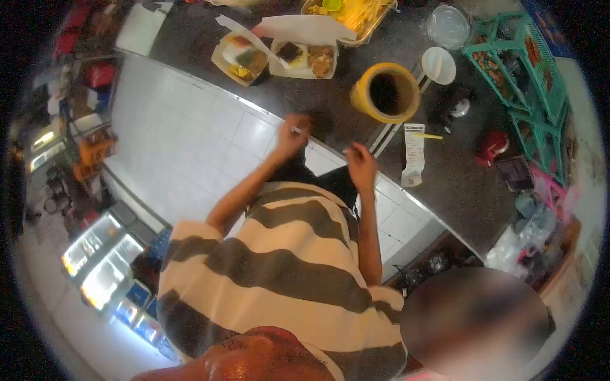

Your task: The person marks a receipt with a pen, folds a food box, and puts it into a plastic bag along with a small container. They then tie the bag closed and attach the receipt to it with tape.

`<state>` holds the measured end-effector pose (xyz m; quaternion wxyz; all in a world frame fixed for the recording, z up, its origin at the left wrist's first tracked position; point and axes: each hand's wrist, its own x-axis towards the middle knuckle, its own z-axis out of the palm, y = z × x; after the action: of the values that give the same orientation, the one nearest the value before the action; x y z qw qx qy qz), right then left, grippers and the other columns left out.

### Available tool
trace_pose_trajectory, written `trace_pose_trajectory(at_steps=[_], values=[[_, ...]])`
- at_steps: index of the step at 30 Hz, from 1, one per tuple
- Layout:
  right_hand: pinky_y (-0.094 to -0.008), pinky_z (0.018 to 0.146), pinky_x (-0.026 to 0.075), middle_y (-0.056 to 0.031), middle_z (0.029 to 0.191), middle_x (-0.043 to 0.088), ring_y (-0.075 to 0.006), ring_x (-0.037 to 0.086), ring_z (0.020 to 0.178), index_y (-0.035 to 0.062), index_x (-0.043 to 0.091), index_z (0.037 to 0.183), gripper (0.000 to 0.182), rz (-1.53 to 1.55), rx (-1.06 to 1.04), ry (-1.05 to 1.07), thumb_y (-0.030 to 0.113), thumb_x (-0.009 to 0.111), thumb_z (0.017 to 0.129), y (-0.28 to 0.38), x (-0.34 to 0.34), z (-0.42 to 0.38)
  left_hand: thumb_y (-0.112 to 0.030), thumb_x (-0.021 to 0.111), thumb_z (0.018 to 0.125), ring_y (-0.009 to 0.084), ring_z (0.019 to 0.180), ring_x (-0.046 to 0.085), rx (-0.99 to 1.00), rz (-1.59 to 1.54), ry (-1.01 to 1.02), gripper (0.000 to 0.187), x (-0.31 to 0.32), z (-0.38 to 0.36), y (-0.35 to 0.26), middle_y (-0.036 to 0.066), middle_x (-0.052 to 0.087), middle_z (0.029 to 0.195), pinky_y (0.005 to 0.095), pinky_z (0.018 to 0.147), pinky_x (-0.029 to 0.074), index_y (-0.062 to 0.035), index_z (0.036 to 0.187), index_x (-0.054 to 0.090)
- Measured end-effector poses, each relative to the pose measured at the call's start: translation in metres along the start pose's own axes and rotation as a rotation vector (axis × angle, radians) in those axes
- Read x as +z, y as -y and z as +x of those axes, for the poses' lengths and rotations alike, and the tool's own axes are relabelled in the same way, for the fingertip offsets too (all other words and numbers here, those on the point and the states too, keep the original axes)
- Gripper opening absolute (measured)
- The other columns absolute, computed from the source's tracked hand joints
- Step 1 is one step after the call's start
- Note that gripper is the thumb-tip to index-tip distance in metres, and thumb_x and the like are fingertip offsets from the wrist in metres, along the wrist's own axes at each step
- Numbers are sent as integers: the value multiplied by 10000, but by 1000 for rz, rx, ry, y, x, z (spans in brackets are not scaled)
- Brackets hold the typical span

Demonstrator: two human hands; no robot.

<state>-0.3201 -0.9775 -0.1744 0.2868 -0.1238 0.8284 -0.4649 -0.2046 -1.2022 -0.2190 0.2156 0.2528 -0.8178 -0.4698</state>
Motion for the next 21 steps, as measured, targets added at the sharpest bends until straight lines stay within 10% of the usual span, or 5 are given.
trace_pose_trajectory(at_steps=[3,7,16,21], values=[[-382,836,516,-214,1065,663,-307,668,935,-15,558,1264,487,-52,-51,-101,273,678,890,44,85,55,-186,602,876,353,969,656,-327,64,22,336,-83,53,54,186,681,1086,403,831,505,-27,1169,639],[-474,879,485,-293,1189,581,-427,621,997,-38,486,1312,516,-434,-294,-476,236,628,898,81,134,145,-214,564,899,342,986,664,-236,13,107,418,-109,90,97,210,680,1095,387,847,509,-20,1269,583],[-520,756,494,-296,833,628,-488,615,824,-58,622,878,185,-299,-152,-327,64,612,740,65,156,132,-140,584,904,354,1226,534,-194,-234,-199,653,-128,135,123,266,486,1379,402,1023,427,66,1456,301],[-486,757,512,-296,889,642,-458,635,856,-52,641,982,293,-271,69,-304,151,646,771,25,154,55,-211,625,944,75,837,552,-623,-393,220,343,-125,106,94,3,636,911,240,744,476,21,1196,644]])
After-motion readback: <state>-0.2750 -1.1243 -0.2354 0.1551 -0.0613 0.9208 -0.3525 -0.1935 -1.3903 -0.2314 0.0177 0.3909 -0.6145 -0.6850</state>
